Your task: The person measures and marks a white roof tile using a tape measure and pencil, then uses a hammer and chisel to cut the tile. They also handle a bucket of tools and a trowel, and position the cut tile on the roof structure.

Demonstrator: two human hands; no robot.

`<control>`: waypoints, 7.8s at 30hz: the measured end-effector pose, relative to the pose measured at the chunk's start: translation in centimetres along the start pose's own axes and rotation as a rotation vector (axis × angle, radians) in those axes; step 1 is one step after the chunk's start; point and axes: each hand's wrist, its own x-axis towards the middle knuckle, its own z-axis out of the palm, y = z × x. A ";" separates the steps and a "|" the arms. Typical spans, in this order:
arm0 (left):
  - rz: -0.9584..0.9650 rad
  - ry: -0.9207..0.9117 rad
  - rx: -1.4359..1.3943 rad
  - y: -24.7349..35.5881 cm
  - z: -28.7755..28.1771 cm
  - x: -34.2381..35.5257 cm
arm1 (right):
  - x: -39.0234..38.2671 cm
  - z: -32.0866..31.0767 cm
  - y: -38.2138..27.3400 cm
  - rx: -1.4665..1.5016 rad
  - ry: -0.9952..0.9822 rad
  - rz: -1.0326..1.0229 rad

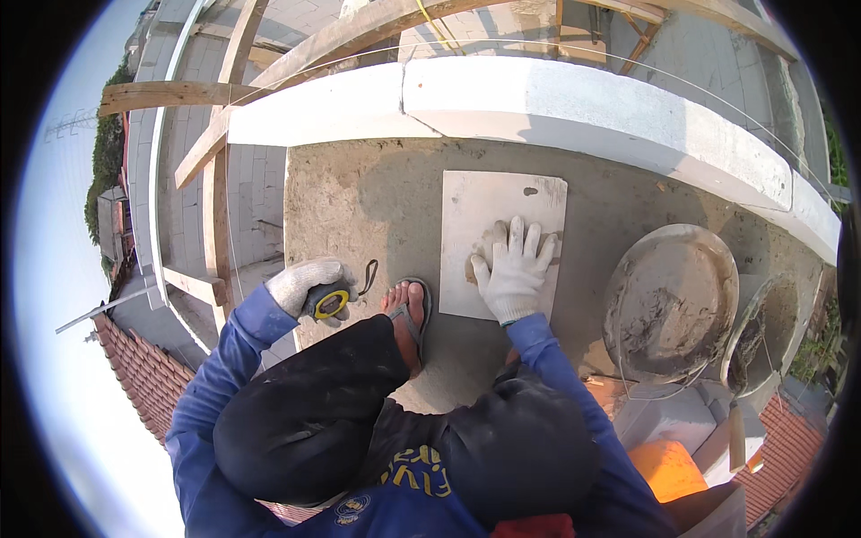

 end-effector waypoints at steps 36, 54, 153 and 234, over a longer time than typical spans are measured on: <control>0.125 -0.162 -1.398 -35.7 -2.9 8.2 | 10.0 -6.0 -11.7 -0.749 -1.312 -0.576; 0.520 0.362 -0.228 -37.2 -11.1 1.4 | -6.9 7.2 -36.7 0.619 -1.379 0.493; -0.491 1.329 -0.143 -57.9 -11.3 -4.9 | -15.7 24.3 -54.7 -0.309 -0.653 -0.936; -0.586 1.388 1.264 -22.5 -14.4 -35.3 | -14.9 26.1 -45.7 1.137 -1.592 0.379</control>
